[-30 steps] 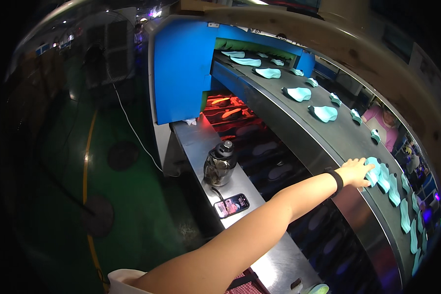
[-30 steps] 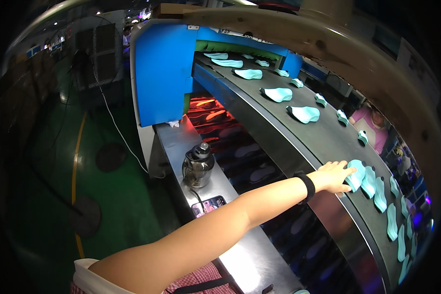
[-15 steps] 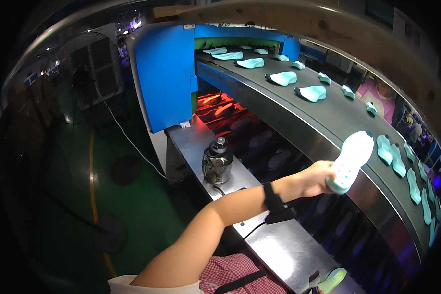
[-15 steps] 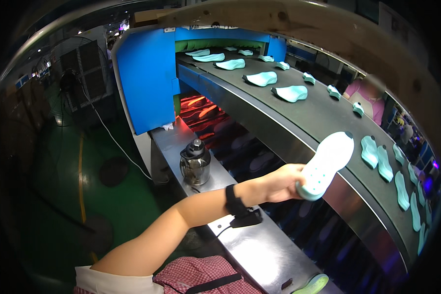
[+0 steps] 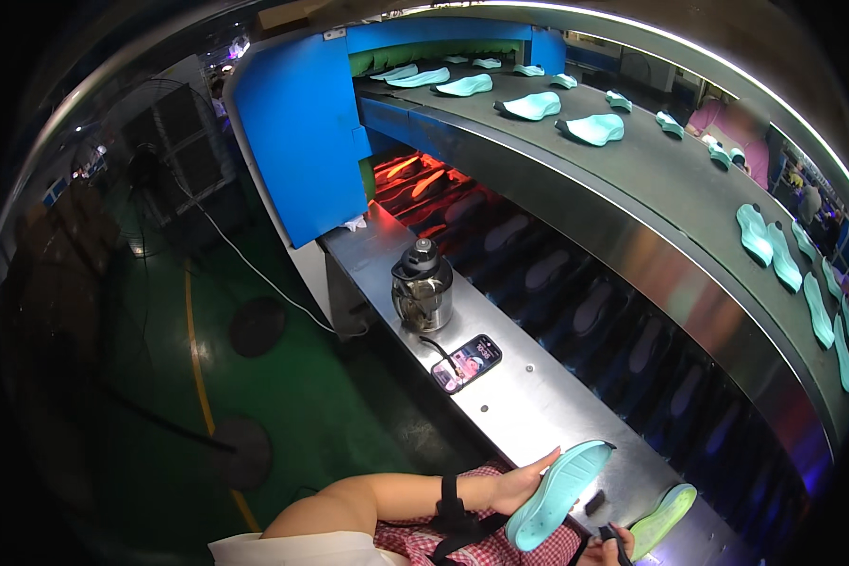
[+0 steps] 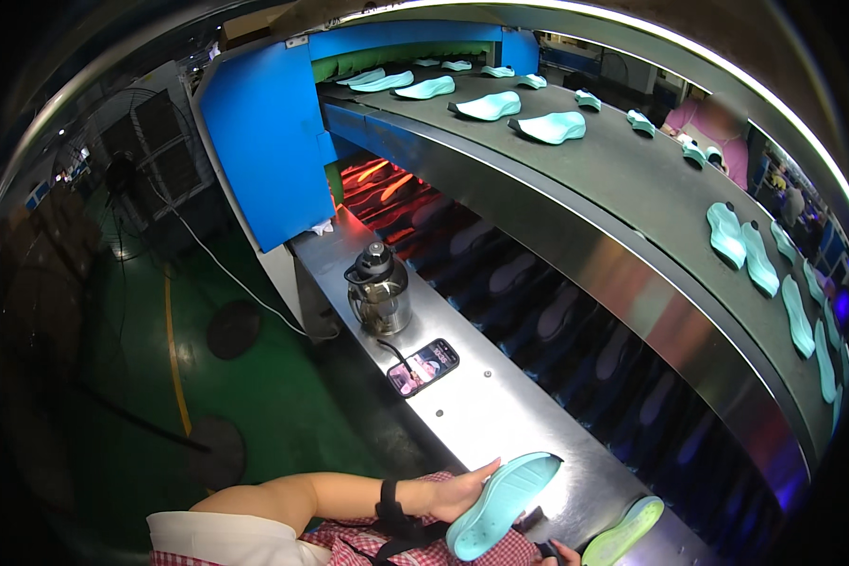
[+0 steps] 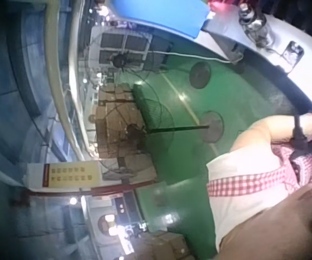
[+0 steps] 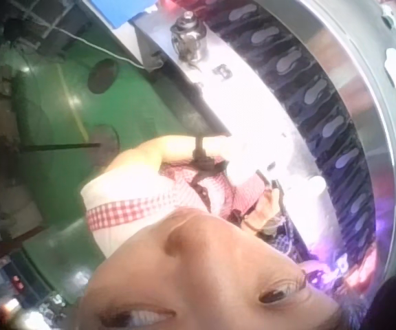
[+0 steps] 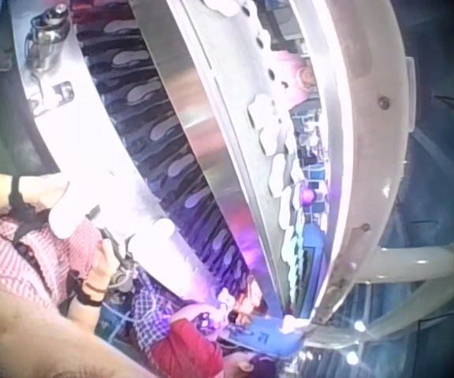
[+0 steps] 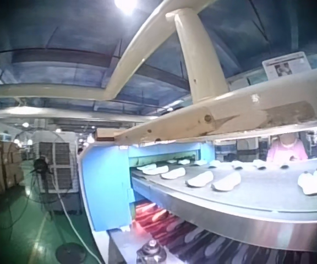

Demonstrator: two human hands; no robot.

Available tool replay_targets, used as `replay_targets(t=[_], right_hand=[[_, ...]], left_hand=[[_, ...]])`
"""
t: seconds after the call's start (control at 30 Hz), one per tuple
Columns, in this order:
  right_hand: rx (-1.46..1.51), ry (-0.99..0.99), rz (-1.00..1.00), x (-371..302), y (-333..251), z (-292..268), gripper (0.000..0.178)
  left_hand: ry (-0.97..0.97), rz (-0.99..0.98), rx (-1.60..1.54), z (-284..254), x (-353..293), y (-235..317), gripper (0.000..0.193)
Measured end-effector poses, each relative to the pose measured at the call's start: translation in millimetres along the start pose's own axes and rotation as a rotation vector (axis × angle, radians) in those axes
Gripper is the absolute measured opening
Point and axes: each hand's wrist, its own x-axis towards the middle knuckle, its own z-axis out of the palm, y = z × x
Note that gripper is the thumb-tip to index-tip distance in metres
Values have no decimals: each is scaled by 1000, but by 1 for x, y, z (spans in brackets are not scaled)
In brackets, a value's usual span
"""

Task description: Applying glue or primer to shoe soles using a brush on a factory assembly line.

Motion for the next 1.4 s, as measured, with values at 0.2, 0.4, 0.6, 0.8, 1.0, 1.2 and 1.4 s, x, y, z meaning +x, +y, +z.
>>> replay_targets(t=[0.2, 0.4, 0.6, 0.8, 1.0, 1.2, 1.4], right_hand=[[80, -80, 22, -9, -23, 65, 24], [152, -82, 12, -16, -30, 71, 21], [29, -25, -56, -23, -29, 65, 32], [230, -34, -151, -6, -32, 79, 27], [255, -72, -86, 19, -37, 89, 20], [128, -15, -58, 37, -42, 90, 18], [-379, -26, -242, 24, -50, 125, 18]], left_hand=[[-143, 123, -131, -9, 13, -16, 60], [-74, 112, -131, -4, 14, -23, 56], [-72, 101, -107, 1, 21, -40, 56], [56, 139, -154, 29, 7, -17, 54], [266, 182, -75, 42, 1, -4, 69], [215, 135, -35, 42, 2, -9, 81], [326, 308, 85, 30, 8, -18, 64]])
